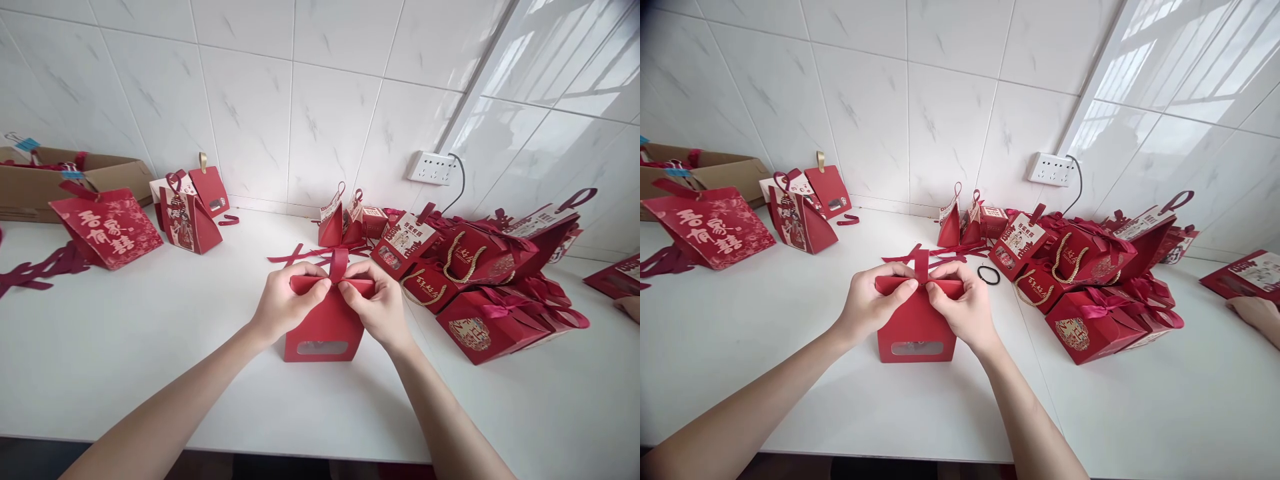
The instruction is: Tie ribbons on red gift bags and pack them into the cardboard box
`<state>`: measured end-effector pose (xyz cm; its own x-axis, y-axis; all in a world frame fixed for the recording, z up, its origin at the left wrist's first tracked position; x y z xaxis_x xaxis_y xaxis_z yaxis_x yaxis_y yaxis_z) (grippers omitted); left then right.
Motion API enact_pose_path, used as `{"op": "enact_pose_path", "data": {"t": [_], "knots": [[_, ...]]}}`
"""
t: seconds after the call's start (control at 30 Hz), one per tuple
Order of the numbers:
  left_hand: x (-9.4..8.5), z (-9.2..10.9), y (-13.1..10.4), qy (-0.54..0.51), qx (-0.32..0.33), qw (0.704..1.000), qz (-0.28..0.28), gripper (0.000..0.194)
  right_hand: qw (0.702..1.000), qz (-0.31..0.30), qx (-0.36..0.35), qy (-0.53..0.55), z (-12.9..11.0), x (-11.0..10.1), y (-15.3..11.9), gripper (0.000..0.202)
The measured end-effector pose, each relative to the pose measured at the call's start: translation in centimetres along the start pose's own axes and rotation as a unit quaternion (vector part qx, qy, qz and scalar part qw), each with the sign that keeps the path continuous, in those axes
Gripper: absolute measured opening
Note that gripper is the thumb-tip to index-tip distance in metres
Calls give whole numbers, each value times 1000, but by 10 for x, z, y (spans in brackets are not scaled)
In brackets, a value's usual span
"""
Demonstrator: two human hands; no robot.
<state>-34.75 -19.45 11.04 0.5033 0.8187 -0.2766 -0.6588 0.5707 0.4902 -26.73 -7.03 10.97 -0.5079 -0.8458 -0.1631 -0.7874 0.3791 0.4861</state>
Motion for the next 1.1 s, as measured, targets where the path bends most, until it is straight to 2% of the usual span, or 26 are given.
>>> {"op": "enact_pose_path", "data": {"t": [0.27,0.6,0.83,0.97,1.1], "knots": [[2,-3,2,-24,5,1000,-12,11,998,-23,4,52,3,0,-1,6],[4,-7,0,-94,-10,993,-67,16,995,-36,17,89,9,1,-2,8],[-10,-24,10,-110,-92,990,8,21,986,-18,67,150,26,-3,4,11],[-3,-34,10,-209,-189,959,-24,24,977,-17,115,179,34,-1,5,15],[-2,-32,9,-276,-202,939,-38,35,973,-18,132,190,35,0,3,19]]}}
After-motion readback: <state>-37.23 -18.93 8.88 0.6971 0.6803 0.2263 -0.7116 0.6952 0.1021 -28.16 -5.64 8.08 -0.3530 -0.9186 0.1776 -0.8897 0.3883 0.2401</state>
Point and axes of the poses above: each hand's wrist, its own y-axis towards the middle knuckle, its own x-axis out of the palm, z = x × y, the point moved 7 cm from there along y, towards the middle knuckle, and after that the axes turned 2 degrees about -z, right-handed, at the moved point
